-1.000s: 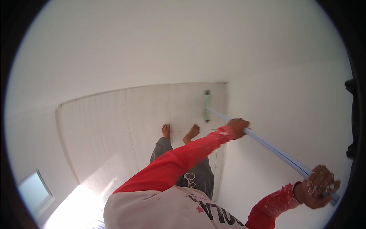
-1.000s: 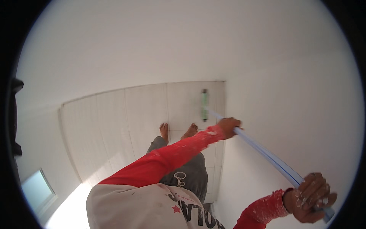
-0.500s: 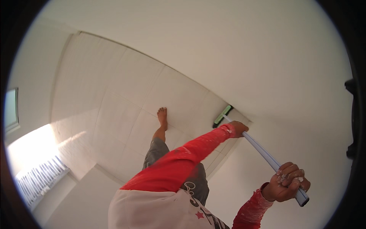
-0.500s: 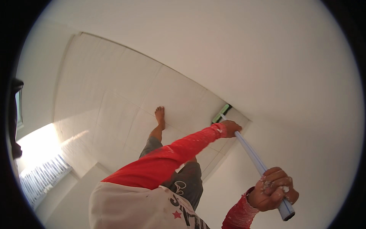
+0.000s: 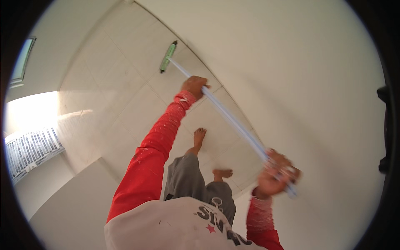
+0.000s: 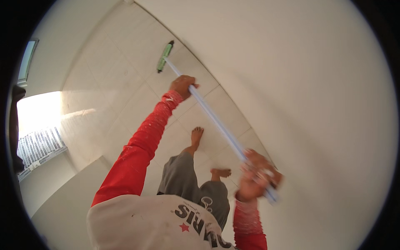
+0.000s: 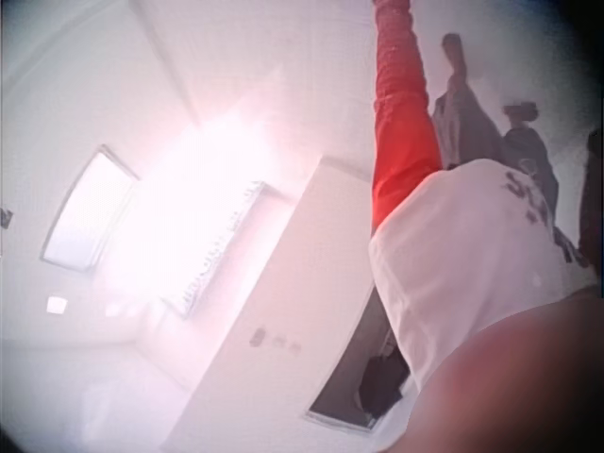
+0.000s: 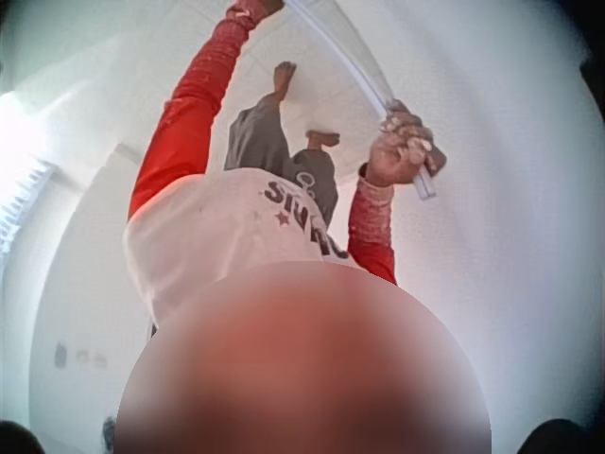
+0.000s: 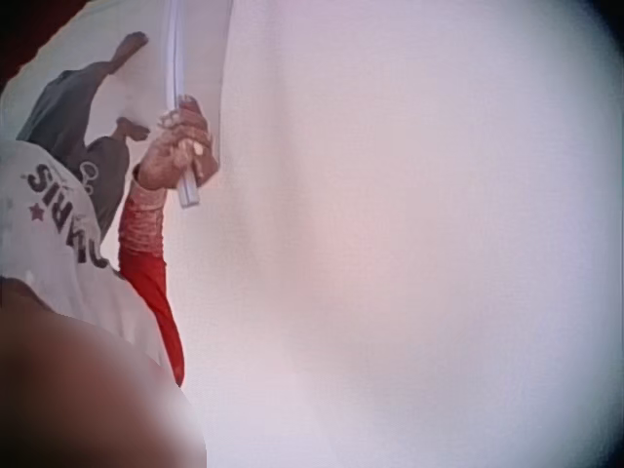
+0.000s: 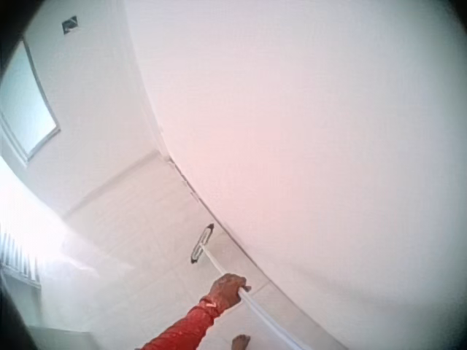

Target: The person sweeps a tiled floor using a long-handled broom. They move through a narrow corridor and into a small room, sweeping debris toward the doorway.

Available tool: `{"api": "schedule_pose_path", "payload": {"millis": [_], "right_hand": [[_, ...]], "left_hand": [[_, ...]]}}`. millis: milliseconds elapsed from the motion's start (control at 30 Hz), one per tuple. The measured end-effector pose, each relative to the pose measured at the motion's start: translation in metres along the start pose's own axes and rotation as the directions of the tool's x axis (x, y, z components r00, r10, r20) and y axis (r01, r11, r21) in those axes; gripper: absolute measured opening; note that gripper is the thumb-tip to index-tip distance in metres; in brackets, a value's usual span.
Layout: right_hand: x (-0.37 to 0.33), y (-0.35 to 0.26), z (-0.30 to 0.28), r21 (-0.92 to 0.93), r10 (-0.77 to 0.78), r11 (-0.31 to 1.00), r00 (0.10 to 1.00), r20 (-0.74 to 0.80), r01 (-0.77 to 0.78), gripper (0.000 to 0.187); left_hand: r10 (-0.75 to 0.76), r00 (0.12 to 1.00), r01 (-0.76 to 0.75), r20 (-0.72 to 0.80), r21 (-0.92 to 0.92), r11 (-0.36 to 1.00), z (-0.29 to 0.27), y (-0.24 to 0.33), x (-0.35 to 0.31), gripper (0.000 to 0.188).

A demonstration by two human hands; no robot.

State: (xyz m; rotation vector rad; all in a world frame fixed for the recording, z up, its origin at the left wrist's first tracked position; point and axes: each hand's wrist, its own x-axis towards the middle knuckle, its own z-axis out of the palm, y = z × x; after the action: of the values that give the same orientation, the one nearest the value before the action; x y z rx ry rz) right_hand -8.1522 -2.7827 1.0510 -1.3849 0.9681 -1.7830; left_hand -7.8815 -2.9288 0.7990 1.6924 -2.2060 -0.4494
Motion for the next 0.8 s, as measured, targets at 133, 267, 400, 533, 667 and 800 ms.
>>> {"api": "schedule_pose_path", "payload": {"millis": [133,267,400,533,667,800], "right_hand": [[0.090,-0.176,-0.091,-0.064,-0.077,0.991,0.883,0.462,0.120,0.018],[0.098,-0.230,-0.117,-0.004,0.104,0.992,0.826,0.553,-0.122,0.012],[0.058,-0.186,-0.081,-0.207,0.175,0.975,0.859,0.481,-0.083,0.029],[0.066,-0.141,-0.049,0.179,-0.047,0.984,0.922,0.384,-0.025,0.026],[0.058,-0.107,-0.021,0.055,0.213,0.962,0.857,0.469,-0.269,0.017],[0.062,-0.124,0.014,0.306,0.085,0.902,0.822,0.564,-0.304,0.017]], "left_hand": [[0.124,0.975,-0.042,0.184,-0.393,0.919,0.010,0.218,-0.069,0.015],[0.441,0.838,-0.120,0.323,-0.678,0.725,0.041,0.384,-0.123,0.018],[0.299,0.794,0.090,0.530,-0.588,0.804,0.066,0.339,-0.128,0.018],[0.135,0.889,0.105,0.438,-0.480,0.871,0.060,0.223,-0.097,0.019],[-0.399,0.906,0.423,0.142,-0.245,0.872,-0.008,0.117,-0.084,0.009],[-0.528,0.779,0.467,-0.339,-0.248,0.849,-0.075,0.105,-0.141,0.019]]}}
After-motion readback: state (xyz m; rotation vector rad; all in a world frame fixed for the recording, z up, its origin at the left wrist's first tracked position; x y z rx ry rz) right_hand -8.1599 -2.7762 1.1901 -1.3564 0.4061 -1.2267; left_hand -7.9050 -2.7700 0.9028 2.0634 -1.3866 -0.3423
